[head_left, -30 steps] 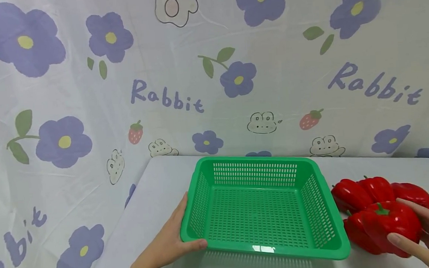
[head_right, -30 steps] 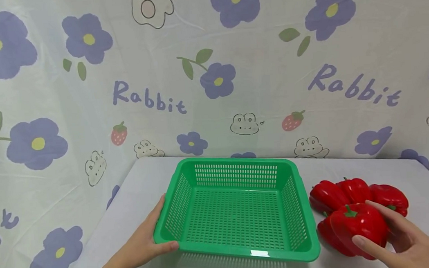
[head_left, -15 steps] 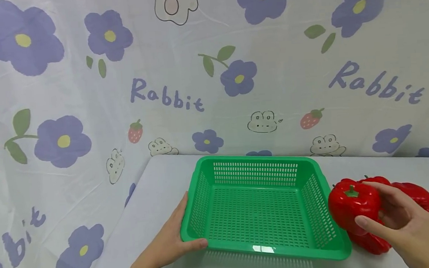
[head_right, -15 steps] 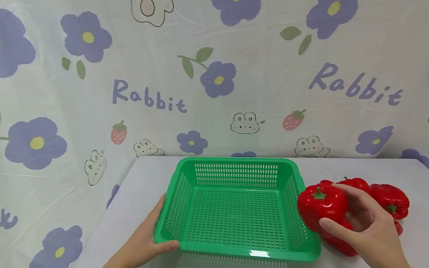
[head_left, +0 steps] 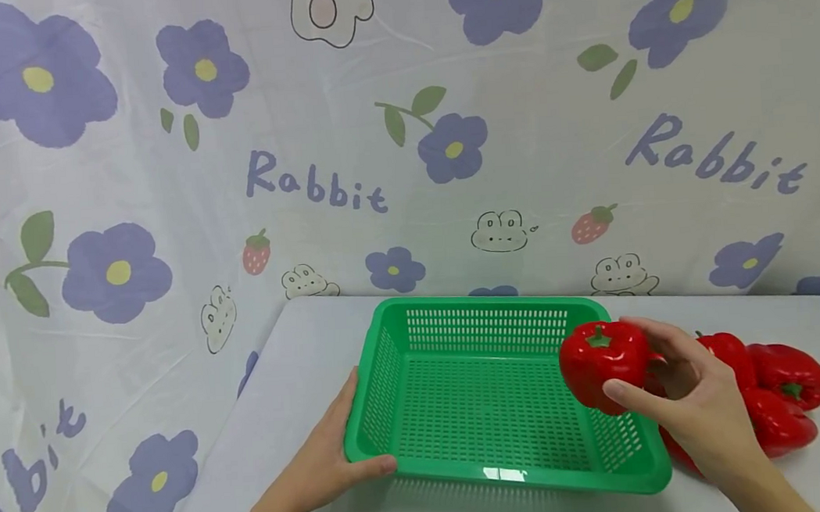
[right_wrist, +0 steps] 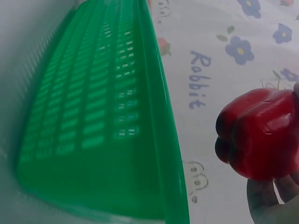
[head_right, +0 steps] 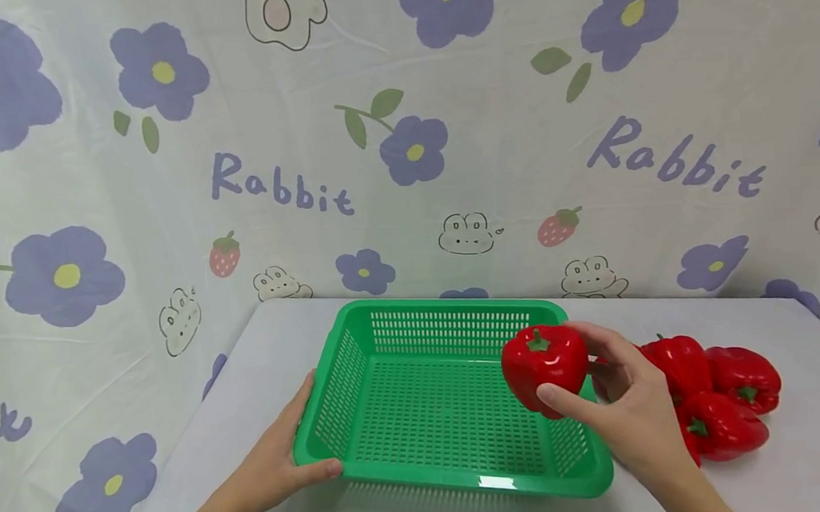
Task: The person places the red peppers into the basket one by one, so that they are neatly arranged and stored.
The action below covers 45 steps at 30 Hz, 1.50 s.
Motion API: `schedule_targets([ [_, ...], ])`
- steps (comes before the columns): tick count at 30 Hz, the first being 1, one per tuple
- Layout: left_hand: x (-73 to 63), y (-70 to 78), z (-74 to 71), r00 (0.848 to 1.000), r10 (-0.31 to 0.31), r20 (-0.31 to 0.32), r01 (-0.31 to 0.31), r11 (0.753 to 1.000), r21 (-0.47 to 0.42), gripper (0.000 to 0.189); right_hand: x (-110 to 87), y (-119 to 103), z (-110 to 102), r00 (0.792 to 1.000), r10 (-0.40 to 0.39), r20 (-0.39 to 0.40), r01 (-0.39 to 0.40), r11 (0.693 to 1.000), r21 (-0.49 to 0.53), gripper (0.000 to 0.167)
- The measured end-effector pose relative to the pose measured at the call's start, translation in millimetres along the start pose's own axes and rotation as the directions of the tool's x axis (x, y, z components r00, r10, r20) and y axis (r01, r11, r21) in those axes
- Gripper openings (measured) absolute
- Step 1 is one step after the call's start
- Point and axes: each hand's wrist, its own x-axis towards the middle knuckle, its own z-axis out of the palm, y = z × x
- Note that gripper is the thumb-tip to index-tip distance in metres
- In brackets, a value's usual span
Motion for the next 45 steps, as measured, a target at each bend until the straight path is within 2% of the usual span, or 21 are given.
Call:
schedule_targets([
  [7, 0.9, -0.2, 1.3, 1.0, -0.011, 0.003, 0.011, 1.0, -0.006, 0.122, 10.8, -9, 19, 0.998, -0.037, 0.049, 0.032, 0.996, 0.089, 0.067],
  [14, 0.5, -2.3, 2.0, 1.0, -0.014, 0.0, 0.014, 1.0, -0.005, 0.122, 24.8, -23, 36, 0.99, 0.005, 0.142, -0.025, 0.99, 0.141, 0.063],
  [20, 1.2, -2.6, 3.9, 1.0, -0.006, -0.004, 0.005, 1.0, -0.018, 0.121, 47.6, -34, 53, 0.981, 0.012, 0.194, -0.036, 0.992, 0.123, 0.068],
  [24, 0.6, -3.5, 4.7, 1.0, -0.006, -0.009, 0.006, 1.0, -0.013, 0.121, 65.6, -37, 69, 0.975, 0.032, 0.219, -0.062, 0.989, 0.132, 0.064],
  [30, 0.9, -2.7, 3.4, 1.0, -0.003, -0.015, 0.003, 1.0, 0.022, 0.121, 85.5, -33, 99, 0.969, -0.003, 0.248, -0.044, 0.982, 0.185, 0.064],
  [33, 0.8, -2.8, 2.5, 1.0, -0.003, -0.018, 0.003, 1.0, 0.01, 0.119, 93.4, -28, 116, 0.967, -0.015, 0.253, -0.033, 0.983, 0.182, 0.066],
  [39, -0.1, -3.0, 2.7, 1.0, -0.016, -0.003, 0.016, 1.0, -0.002, 0.119, 104.1, -17, 140, 0.958, 0.01, 0.287, -0.056, 0.987, 0.151, 0.069],
  [45, -0.5, -2.9, 1.7, 1.0, 0.001, -0.003, -0.001, 1.0, -0.03, 0.118, 111.4, -11, 155, 0.945, 0.024, 0.326, -0.078, 0.985, 0.154, 0.063],
])
